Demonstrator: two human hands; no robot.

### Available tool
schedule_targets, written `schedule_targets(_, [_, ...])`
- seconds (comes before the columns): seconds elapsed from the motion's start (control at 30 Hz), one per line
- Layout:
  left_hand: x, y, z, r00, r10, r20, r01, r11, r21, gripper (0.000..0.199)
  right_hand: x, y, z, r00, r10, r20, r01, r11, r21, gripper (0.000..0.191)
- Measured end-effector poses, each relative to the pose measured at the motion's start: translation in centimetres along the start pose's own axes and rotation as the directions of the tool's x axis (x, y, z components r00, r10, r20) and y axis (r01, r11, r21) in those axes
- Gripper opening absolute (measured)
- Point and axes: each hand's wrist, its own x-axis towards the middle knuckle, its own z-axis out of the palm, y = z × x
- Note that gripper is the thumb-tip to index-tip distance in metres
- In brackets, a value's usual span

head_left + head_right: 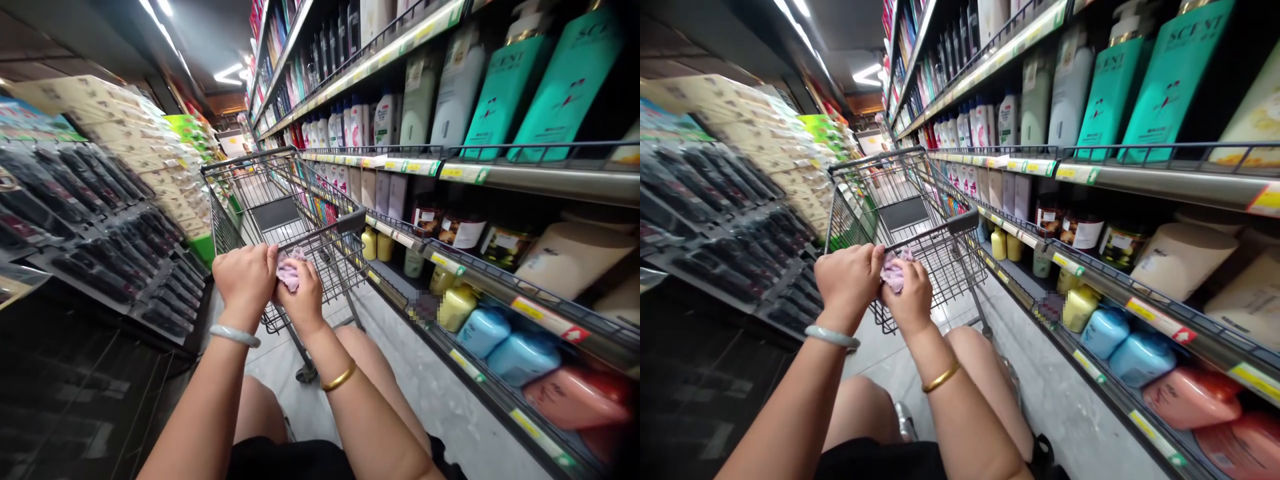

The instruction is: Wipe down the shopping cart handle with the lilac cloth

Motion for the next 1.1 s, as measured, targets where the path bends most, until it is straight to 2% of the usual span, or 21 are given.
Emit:
schedule_targets(0.03, [0.0, 0.0, 0.0, 1.000, 0.006, 0.002, -0.006, 1.000, 0.000, 0.057, 0.2, 0.2, -0.4, 1.000, 0.010, -0.022, -0.010, 1.000, 0.011, 0.027])
schedule_targets(0.1, [-0.1, -0.1, 0.0, 1.000, 0.015, 0.005, -0.015, 1.000, -0.008, 0.056, 1.4, 1.2, -1.8, 0.981, 0.087, -0.173, -0.083, 0.996, 0.030, 0.026])
schedule_targets(0.17, [-0.1, -0.2, 0.1, 1.000, 0.019, -0.002, -0.019, 1.000, -0.011, 0.055, 2.7, 2.2, -3.2, 0.929, 0.162, -0.334, -0.160, 0.987, 0.033, 0.025])
schedule_targets(0.23, [-0.1, -0.2, 0.2, 1.000, 0.016, -0.017, -0.016, 1.000, -0.011, 0.054, 3.1, 2.3, -3.4, 0.895, 0.180, -0.409, -0.188, 0.982, 0.023, 0.026])
schedule_targets(0.27, [-0.1, -0.2, 0.3, 1.000, 0.013, -0.024, -0.013, 1.000, -0.011, 0.054, 2.8, 2.0, -3.0, 0.902, 0.164, -0.398, -0.176, 0.984, 0.008, 0.026])
schedule_targets(0.3, [-0.1, -0.1, 0.4, 0.999, 0.012, -0.029, -0.013, 1.000, -0.011, 0.053, 2.2, 1.5, -2.3, 0.930, 0.129, -0.344, -0.143, 0.990, -0.017, 0.025])
schedule_targets(0.37, [-0.1, -0.1, 0.6, 0.999, 0.017, -0.034, -0.017, 1.000, -0.009, 0.052, 0.6, 0.4, -0.5, 0.987, 0.017, -0.161, -0.029, 0.997, -0.074, 0.024])
schedule_targets(0.43, [-0.1, -0.2, 0.5, 0.999, 0.027, -0.030, -0.027, 1.000, 0.001, 0.051, -0.7, -0.3, 0.7, 0.996, -0.093, 0.018, 0.094, 0.990, -0.106, 0.024])
schedule_targets(0.47, [-0.1, -0.3, 0.5, 0.999, 0.033, -0.025, -0.033, 0.999, 0.004, 0.051, -0.8, -0.4, 0.8, 0.992, -0.113, 0.052, 0.118, 0.988, -0.103, 0.024])
schedule_targets(0.5, [-0.1, -0.5, 0.4, 0.999, 0.044, -0.014, -0.044, 0.999, 0.000, 0.050, -0.7, -0.1, 0.6, 0.994, -0.104, 0.033, 0.106, 0.990, -0.090, 0.024])
schedule_targets(0.57, [0.0, -1.3, 0.1, 0.998, 0.065, 0.024, -0.064, 0.997, -0.041, 0.045, 0.5, 0.8, -0.8, 0.994, -0.009, -0.105, 0.004, 0.999, -0.042, 0.023])
schedule_targets(0.63, [0.0, -2.2, -0.2, 0.996, 0.059, 0.071, -0.050, 0.991, -0.121, 0.040, 2.0, 2.0, -2.3, 0.967, 0.100, -0.236, -0.101, 0.995, 0.008, 0.022])
schedule_targets(0.7, [-0.1, -3.0, -0.4, 0.994, 0.033, 0.104, -0.016, 0.987, -0.162, 0.041, 2.6, 2.5, -3.0, 0.948, 0.140, -0.285, -0.143, 0.990, 0.009, 0.023])
schedule_targets(0.8, [-0.6, -3.5, -0.2, 0.997, 0.004, 0.078, 0.002, 0.996, -0.088, 0.052, 1.2, 1.7, -1.8, 0.972, 0.098, -0.215, -0.113, 0.992, -0.060, 0.021])
schedule_targets(0.87, [-1.0, -3.5, 0.2, 0.999, -0.007, 0.042, 0.008, 0.999, -0.032, 0.056, -0.6, 0.5, -0.2, 0.999, 0.021, -0.044, -0.026, 0.993, -0.118, 0.023])
schedule_targets(0.93, [-1.3, -3.4, 0.5, 1.000, -0.011, 0.013, 0.011, 1.000, -0.013, 0.055, -1.9, -0.4, 0.9, 0.988, -0.060, 0.144, 0.079, 0.988, -0.131, 0.028])
schedule_targets(0.97, [-1.4, -3.3, 0.7, 1.000, -0.005, 0.005, 0.005, 1.000, -0.011, 0.055, -2.1, -0.7, 1.1, 0.980, -0.083, 0.183, 0.106, 0.987, -0.120, 0.029])
schedule_targets(1.03, [-1.5, -3.4, 0.8, 1.000, 0.012, -0.007, -0.012, 1.000, -0.009, 0.053, -1.5, -0.6, 0.6, 0.989, -0.081, 0.121, 0.091, 0.993, -0.075, 0.026])
schedule_targets(1.1, [-1.5, -3.3, 0.8, 1.000, 0.020, -0.014, -0.020, 1.000, -0.013, 0.052, 0.0, 0.1, -0.7, 0.998, -0.029, -0.050, 0.028, 0.999, -0.024, 0.021])
